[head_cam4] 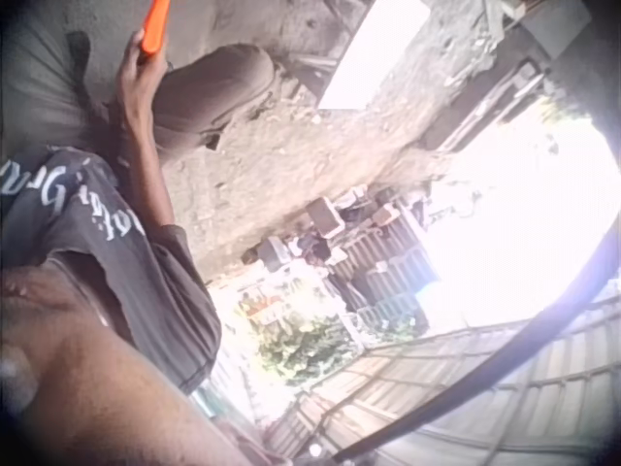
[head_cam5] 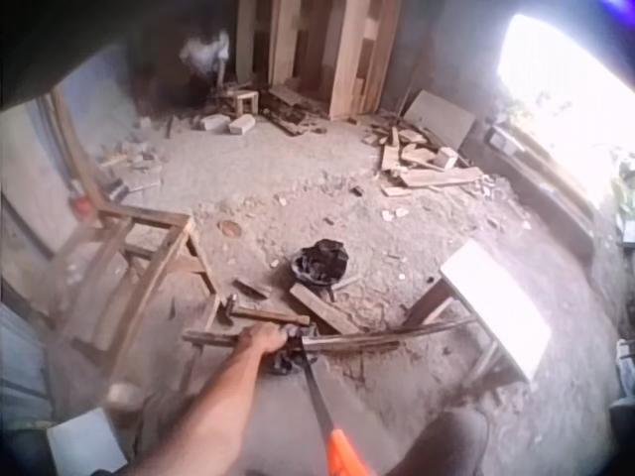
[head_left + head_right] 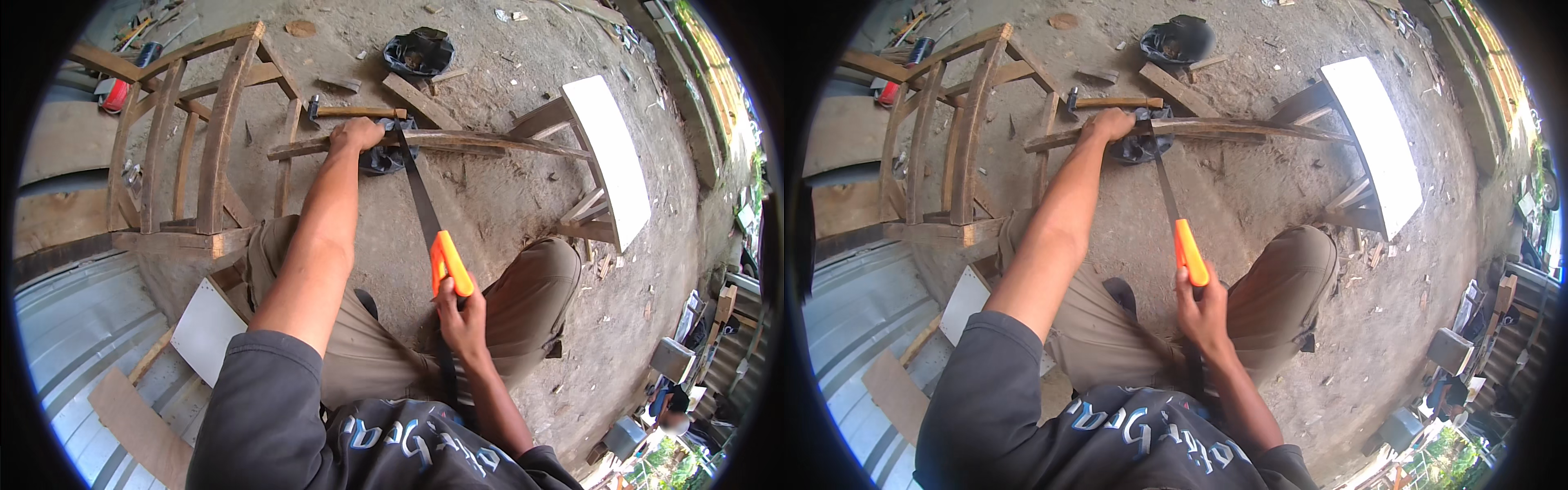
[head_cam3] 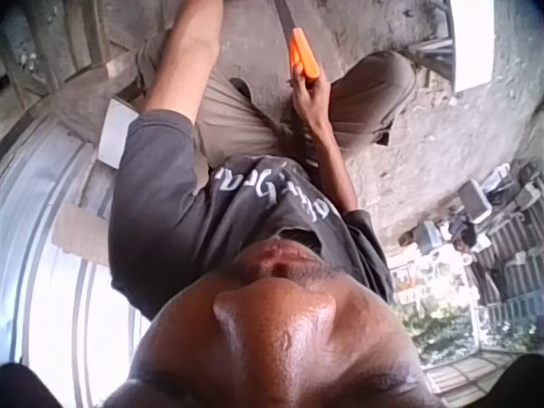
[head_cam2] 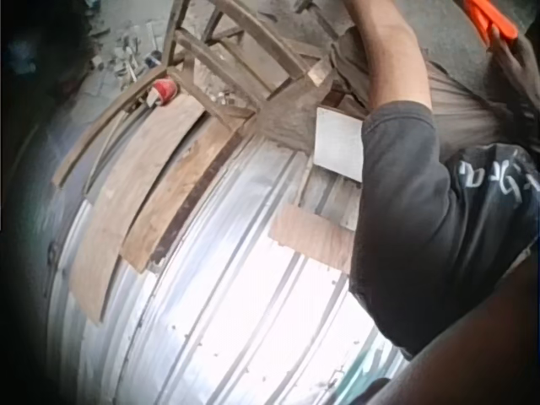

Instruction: The person uses a hammer to strike a wooden frame, then picks up a metal bar and a hand saw. They position the bar against the frame and use the saw to cut a wooden slat, removing a piece from the structure.

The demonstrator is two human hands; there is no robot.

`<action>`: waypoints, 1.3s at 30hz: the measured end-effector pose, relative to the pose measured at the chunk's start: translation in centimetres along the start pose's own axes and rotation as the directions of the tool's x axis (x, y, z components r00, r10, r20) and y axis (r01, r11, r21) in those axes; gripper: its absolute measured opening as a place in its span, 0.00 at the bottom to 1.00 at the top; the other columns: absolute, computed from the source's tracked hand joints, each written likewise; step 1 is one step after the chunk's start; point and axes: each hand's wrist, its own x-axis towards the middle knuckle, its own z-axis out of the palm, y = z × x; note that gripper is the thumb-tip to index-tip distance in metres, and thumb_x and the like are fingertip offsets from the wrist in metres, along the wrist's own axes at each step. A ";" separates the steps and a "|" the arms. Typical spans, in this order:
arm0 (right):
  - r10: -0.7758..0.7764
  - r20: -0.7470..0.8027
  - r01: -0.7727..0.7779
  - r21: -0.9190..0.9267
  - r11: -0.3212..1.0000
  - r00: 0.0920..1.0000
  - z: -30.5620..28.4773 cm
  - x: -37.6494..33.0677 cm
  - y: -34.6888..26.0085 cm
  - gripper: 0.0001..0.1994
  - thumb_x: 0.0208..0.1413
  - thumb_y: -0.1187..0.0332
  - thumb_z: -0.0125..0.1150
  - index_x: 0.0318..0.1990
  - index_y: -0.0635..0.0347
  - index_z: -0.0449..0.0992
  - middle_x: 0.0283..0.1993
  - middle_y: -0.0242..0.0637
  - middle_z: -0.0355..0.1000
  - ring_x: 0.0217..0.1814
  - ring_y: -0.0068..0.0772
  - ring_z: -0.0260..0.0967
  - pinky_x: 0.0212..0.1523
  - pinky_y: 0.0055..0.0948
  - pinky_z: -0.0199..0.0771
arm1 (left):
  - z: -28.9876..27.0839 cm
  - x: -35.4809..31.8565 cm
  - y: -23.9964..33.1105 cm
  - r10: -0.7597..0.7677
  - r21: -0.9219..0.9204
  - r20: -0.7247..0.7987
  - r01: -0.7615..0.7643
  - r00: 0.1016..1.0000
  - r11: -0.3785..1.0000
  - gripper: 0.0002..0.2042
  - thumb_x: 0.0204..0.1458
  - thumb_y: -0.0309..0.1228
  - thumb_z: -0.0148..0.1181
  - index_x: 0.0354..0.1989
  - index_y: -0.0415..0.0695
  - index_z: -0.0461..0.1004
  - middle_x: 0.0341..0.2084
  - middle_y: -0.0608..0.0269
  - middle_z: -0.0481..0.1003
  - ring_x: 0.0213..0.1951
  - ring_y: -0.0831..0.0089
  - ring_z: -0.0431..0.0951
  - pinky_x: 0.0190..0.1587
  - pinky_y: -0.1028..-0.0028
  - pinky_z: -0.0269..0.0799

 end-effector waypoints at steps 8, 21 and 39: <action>-0.169 -0.062 0.157 -0.165 0.974 0.984 1.9 -0.8 -4.8 0.10 0.60 0.69 0.62 0.39 0.66 0.70 0.19 0.35 0.68 0.20 0.17 0.64 0.22 0.24 0.64 | -0.6 -2.5 0.6 0.010 0.034 -0.065 -0.007 0.998 0.999 0.28 0.55 0.49 0.42 0.48 0.37 0.78 0.50 0.42 0.75 0.55 0.50 0.75 0.58 0.56 0.67; -0.317 -0.140 0.277 -0.246 0.929 0.938 6.4 11.0 -3.6 0.10 0.60 0.68 0.59 0.39 0.68 0.71 0.25 0.51 0.72 0.26 0.50 0.75 0.28 0.37 0.70 | -0.9 -2.6 0.8 -0.011 0.010 -0.055 0.012 0.998 1.000 0.30 0.53 0.56 0.47 0.48 0.40 0.79 0.49 0.43 0.75 0.54 0.51 0.75 0.57 0.58 0.68; -0.136 0.093 0.148 -0.135 0.980 0.986 3.2 -2.5 -7.5 0.04 0.57 0.77 0.57 0.37 0.69 0.71 0.24 0.42 0.68 0.24 0.25 0.67 0.27 0.28 0.67 | -1.8 -2.7 1.4 -0.020 0.018 0.031 0.020 0.999 1.000 0.28 0.56 0.49 0.43 0.51 0.39 0.77 0.54 0.43 0.72 0.58 0.49 0.72 0.61 0.57 0.64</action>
